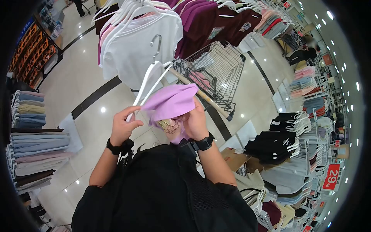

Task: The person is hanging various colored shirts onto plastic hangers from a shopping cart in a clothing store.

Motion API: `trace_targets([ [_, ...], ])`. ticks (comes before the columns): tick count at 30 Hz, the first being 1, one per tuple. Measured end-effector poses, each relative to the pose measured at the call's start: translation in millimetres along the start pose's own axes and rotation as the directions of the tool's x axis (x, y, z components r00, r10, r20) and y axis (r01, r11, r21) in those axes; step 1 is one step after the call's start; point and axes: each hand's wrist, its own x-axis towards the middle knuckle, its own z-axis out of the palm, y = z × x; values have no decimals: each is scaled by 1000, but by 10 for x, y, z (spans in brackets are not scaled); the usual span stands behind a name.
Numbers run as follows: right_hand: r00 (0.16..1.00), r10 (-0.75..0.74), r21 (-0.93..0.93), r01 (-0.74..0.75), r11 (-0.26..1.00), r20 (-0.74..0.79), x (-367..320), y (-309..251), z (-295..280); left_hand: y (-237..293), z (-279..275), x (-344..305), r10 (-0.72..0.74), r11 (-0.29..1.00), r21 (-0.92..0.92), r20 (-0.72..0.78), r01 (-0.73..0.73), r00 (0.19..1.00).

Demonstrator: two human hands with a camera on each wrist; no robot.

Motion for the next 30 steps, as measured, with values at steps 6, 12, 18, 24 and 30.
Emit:
trace_targets([
  [6,999,28,160,-24,987,-17,-66,-83,-52,-565,355,266,-52,998,19,33,52,998],
  [12,981,-74,3,74,997,177,-400,-379,-61,-718,514,406,-13,1000,-27,111,16,994],
  [18,968,-247,-526,235,817,50,-591,-753,-423,-703,409,281,55,998,28,40,-56,998],
  [24,893,-411,-855,63,514,-182,-628,-1192,-1098,-471,124,125,297,955,93,-217,-283,930],
  [30,974,-195,-928,-34,372,-114,-376,-701,-670,-316,25,30,503,863,202,-269,-463,821],
])
